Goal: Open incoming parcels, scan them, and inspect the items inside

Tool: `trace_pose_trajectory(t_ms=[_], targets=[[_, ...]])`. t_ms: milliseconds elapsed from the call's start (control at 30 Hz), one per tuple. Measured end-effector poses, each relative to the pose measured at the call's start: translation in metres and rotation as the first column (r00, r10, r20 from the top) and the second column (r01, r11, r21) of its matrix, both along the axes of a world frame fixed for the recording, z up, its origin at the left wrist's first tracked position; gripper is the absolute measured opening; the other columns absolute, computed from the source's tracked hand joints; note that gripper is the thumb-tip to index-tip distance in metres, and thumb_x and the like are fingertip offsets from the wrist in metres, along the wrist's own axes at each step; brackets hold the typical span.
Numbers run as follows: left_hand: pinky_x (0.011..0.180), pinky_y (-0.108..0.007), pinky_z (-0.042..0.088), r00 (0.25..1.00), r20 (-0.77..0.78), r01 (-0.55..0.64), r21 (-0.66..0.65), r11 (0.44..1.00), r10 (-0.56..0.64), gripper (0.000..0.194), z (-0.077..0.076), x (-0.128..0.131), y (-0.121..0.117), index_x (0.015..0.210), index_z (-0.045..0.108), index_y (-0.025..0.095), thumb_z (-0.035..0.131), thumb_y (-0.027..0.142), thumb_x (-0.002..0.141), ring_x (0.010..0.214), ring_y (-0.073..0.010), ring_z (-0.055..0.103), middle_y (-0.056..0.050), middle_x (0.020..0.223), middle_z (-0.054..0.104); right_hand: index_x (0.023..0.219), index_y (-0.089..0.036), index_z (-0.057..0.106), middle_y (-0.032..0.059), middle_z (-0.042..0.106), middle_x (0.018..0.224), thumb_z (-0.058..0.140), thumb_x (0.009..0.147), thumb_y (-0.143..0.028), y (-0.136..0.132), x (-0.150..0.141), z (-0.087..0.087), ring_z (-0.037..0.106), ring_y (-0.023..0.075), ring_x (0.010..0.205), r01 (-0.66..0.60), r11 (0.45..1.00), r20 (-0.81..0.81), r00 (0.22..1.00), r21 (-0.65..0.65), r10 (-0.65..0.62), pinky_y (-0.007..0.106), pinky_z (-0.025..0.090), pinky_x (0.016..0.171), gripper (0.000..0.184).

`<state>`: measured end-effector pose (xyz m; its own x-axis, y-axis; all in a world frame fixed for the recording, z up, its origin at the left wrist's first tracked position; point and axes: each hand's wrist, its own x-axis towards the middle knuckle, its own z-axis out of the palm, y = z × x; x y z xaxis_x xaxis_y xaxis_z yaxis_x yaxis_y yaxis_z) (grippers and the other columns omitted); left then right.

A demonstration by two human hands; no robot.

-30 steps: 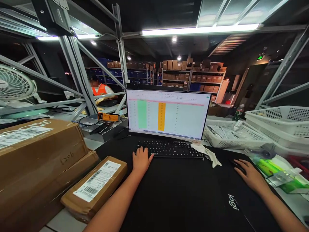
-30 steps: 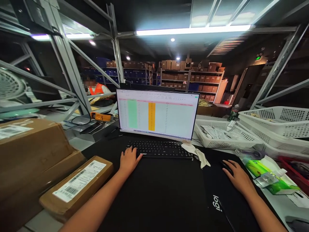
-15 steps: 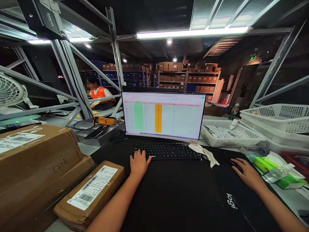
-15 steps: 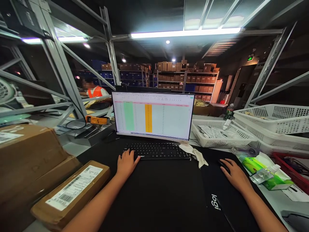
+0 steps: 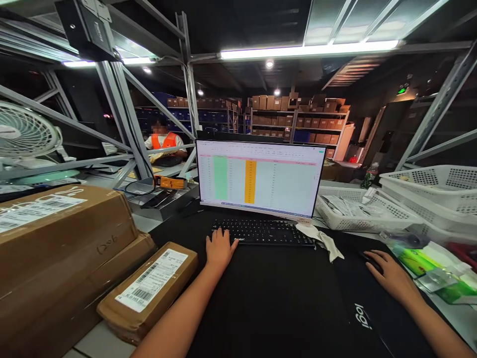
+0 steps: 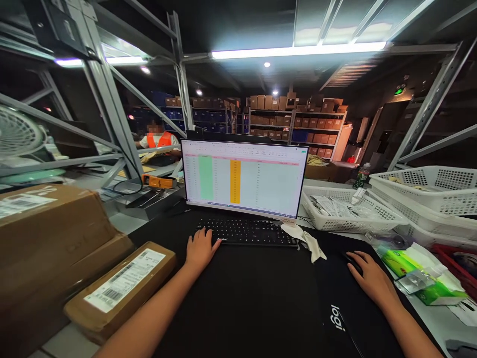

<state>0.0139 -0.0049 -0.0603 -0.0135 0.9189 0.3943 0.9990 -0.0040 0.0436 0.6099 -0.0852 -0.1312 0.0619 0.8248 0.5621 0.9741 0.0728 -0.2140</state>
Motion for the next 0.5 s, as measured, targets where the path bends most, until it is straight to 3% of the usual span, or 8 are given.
trace_pose_trajectory(t_ms=[200, 400, 500], targets=[[0.111, -0.058, 0.038, 1.000, 0.017, -0.014, -0.010, 1.000, 0.014, 0.048, -0.001, 0.000, -0.001, 0.129, 0.060, 0.013, 0.048, 0.049, 0.098, 0.132, -0.0358, 0.048, -0.022, 0.144, 0.054, 0.110, -0.026, 0.071, 0.0142, 0.062, 0.116, 0.045, 0.083, -0.062, -0.003, 0.005, 0.002, 0.063, 0.0363, 0.107, -0.032, 0.999, -0.058, 0.998, 0.013, 0.033, 0.056, 0.052, 0.097, 0.052], [0.112, -0.057, 0.037, 0.999, 0.027, -0.019, -0.029, 0.999, 0.020, 0.047, 0.000, 0.002, -0.004, 0.131, 0.059, 0.017, 0.049, 0.050, 0.098, 0.135, -0.0354, 0.046, -0.019, 0.145, 0.054, 0.099, -0.045, 0.071, 0.0102, 0.064, 0.104, 0.058, 0.073, -0.061, 0.009, 0.033, -0.022, 0.063, 0.0394, 0.099, -0.113, 0.988, -0.143, 0.982, 0.105, 0.127, 0.061, 0.049, 0.090, 0.033], [0.112, -0.057, 0.037, 0.999, 0.037, -0.019, -0.037, 0.999, 0.020, 0.048, 0.000, 0.002, -0.005, 0.130, 0.059, 0.016, 0.049, 0.051, 0.098, 0.135, -0.0358, 0.046, -0.020, 0.146, 0.053, 0.102, -0.054, 0.068, 0.0107, 0.064, 0.101, 0.060, 0.072, -0.058, 0.018, 0.047, -0.034, 0.063, 0.0402, 0.094, -0.149, 0.977, -0.139, 0.976, 0.153, 0.170, 0.062, 0.048, 0.086, 0.032]])
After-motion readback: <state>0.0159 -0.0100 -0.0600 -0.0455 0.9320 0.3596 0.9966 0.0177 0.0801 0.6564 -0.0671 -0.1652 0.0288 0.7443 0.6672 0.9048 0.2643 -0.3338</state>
